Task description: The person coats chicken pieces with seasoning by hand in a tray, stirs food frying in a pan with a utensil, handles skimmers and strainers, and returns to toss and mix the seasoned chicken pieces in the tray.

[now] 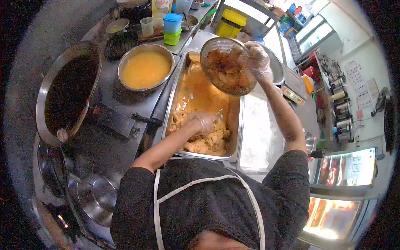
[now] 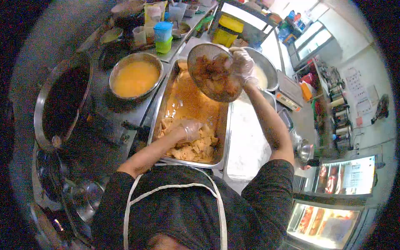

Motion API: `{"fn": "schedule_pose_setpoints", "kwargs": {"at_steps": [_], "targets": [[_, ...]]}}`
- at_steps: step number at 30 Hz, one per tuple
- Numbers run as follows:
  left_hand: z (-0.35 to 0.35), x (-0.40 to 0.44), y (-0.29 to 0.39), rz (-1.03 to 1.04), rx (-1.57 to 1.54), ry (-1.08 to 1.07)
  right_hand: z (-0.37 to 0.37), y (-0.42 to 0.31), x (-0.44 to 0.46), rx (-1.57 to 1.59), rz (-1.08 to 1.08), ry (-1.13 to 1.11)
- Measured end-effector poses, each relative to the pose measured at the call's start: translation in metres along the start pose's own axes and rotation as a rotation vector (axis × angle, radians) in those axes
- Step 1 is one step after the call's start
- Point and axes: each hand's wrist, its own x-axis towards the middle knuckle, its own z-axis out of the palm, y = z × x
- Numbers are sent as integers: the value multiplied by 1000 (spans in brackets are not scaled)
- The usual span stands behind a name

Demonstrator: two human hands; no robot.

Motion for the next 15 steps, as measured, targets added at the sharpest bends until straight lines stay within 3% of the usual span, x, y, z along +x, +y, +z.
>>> {"fn": "schedule_pose_setpoints", "kwargs": {"at_steps": [2, 4, 7, 10, 12, 15], "targets": [[-10, -14, 8, 57, -14, 59, 12, 0, -5, -318, -66, -81], [-27, -32, 22, 106, -25, 117, 18, -9, -9, -185, -80, -64], [-28, -41, 34, 74, 61, 174, 32, -10, -17, -328, 1, -317], [-25, -37, 36, -46, 80, 10, 49, 3, -24, -386, -55, -425], [-45, -51, 48, 2, 132, 45, 51, -12, -20, -385, -88, -413], [-4, -32, 27, 51, 79, 104, 46, -20, -16, -351, -170, -406]]}}
